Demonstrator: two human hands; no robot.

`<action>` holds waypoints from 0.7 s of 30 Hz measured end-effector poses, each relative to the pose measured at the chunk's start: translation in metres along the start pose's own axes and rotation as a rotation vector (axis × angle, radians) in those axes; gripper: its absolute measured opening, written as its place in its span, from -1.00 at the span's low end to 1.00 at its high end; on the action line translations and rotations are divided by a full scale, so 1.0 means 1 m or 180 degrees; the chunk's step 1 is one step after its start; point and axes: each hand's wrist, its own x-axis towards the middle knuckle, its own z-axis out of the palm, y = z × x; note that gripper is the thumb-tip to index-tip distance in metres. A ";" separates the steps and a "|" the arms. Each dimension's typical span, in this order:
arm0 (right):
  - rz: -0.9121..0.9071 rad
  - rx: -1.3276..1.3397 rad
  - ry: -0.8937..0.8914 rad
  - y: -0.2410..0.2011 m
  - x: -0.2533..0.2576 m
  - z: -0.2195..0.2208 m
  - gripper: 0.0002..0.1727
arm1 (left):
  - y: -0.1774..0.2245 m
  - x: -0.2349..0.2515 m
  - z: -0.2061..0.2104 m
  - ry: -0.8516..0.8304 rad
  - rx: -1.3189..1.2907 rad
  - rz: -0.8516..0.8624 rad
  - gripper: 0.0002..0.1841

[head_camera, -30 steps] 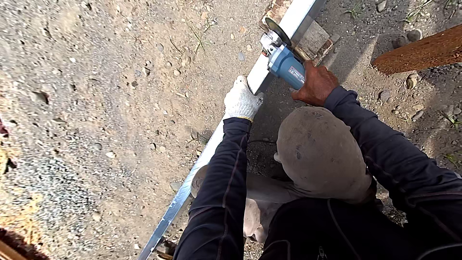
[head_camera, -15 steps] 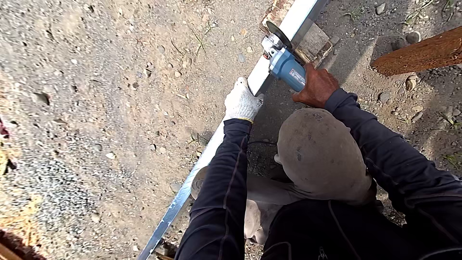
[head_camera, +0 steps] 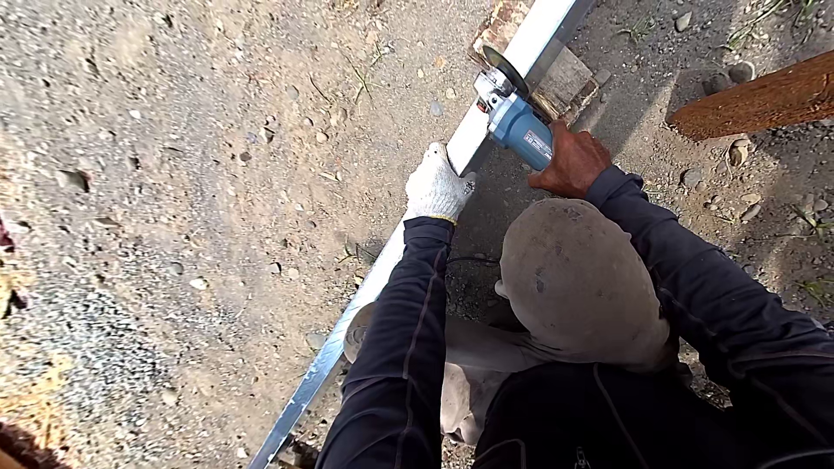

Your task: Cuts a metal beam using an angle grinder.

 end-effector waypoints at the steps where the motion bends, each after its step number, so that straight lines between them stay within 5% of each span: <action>1: 0.0000 -0.0002 0.0005 0.001 0.000 0.001 0.05 | 0.000 0.000 0.000 0.0008 -0.0003 0.0010 -0.25; 21: 0.0016 -0.0040 0.0017 0.007 0.002 0.006 0.10 | -0.002 0.001 0.001 0.0005 -0.0056 0.0022 -0.27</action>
